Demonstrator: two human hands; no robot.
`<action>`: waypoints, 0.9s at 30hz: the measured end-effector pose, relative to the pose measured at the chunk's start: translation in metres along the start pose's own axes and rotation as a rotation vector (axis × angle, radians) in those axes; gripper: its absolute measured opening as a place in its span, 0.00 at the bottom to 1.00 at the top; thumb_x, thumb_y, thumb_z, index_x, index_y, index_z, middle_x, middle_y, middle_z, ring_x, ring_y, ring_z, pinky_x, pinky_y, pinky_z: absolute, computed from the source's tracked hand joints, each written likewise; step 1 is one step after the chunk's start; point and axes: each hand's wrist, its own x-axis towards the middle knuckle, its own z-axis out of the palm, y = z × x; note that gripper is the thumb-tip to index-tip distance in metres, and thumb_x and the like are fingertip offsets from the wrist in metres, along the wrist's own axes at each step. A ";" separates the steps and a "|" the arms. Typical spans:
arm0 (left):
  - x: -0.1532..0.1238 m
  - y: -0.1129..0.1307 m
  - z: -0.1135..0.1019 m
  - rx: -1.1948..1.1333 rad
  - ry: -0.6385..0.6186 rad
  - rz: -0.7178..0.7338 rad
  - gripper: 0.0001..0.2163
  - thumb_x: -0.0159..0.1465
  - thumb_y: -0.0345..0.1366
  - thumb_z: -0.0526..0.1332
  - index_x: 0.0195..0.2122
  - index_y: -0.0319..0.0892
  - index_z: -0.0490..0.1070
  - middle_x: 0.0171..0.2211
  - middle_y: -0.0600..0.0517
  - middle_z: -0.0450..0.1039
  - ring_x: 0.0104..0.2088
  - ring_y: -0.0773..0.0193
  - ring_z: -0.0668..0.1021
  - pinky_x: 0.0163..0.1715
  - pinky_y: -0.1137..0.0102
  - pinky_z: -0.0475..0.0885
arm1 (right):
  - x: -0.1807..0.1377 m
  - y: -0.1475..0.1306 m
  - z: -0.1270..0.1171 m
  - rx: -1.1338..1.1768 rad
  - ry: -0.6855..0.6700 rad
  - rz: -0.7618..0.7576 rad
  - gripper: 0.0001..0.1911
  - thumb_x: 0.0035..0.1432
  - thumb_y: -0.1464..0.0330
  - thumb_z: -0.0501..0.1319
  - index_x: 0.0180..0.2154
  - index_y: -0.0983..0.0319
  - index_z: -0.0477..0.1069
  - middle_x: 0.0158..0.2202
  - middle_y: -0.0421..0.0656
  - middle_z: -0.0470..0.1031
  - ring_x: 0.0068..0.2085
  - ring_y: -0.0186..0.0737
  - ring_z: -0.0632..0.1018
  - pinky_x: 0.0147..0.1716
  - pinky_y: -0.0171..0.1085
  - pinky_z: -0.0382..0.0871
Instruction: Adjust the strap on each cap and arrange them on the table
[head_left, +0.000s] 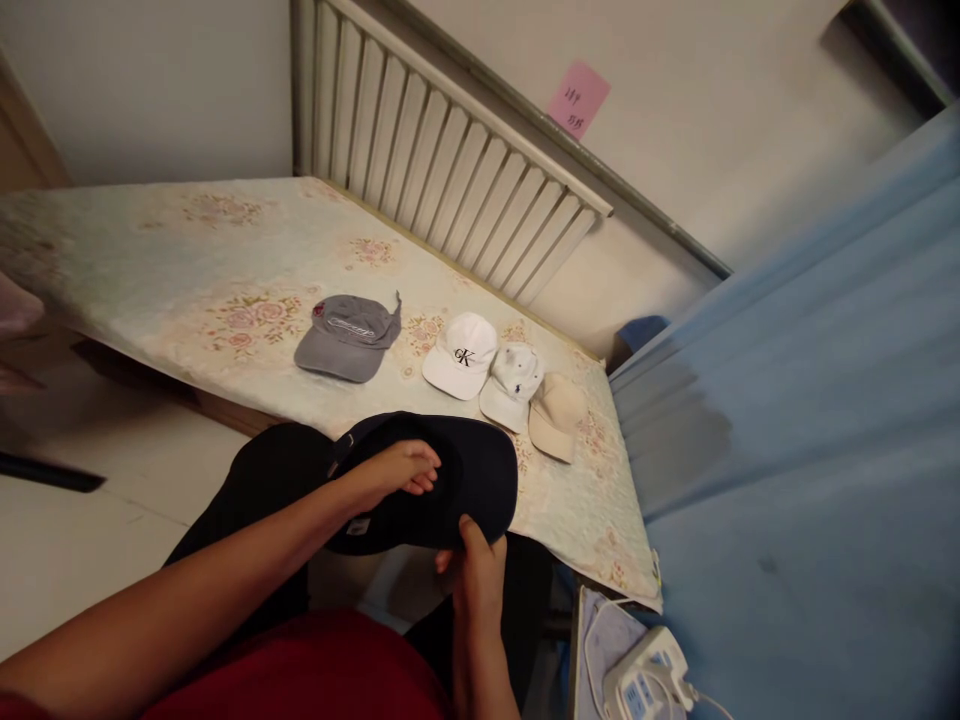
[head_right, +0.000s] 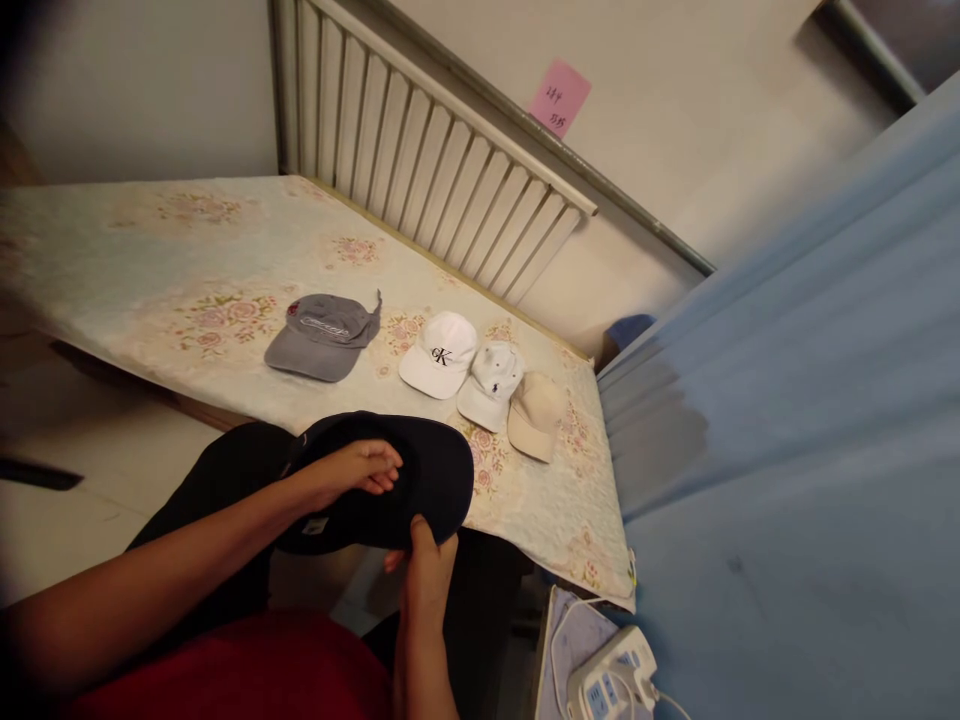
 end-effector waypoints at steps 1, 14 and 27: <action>-0.002 -0.002 0.004 -0.018 -0.069 -0.017 0.13 0.51 0.39 0.60 0.35 0.39 0.69 0.30 0.51 0.72 0.30 0.64 0.76 0.33 0.69 0.70 | -0.001 -0.002 0.000 0.005 -0.026 0.040 0.10 0.52 0.63 0.58 0.30 0.64 0.68 0.09 0.36 0.66 0.10 0.36 0.66 0.12 0.32 0.58; 0.013 -0.040 0.005 0.502 0.018 0.120 0.03 0.50 0.34 0.58 0.22 0.42 0.69 0.22 0.55 0.69 0.25 0.65 0.70 0.27 0.72 0.62 | -0.003 -0.009 -0.004 -0.087 -0.005 0.052 0.13 0.53 0.60 0.58 0.34 0.64 0.68 0.11 0.37 0.69 0.14 0.38 0.70 0.16 0.34 0.61; 0.034 -0.025 -0.043 0.447 0.486 0.074 0.13 0.55 0.35 0.55 0.40 0.39 0.72 0.45 0.43 0.75 0.50 0.52 0.74 0.51 0.64 0.65 | -0.004 -0.011 -0.008 -0.111 0.019 0.110 0.13 0.52 0.60 0.58 0.34 0.65 0.69 0.11 0.38 0.68 0.15 0.40 0.71 0.17 0.34 0.62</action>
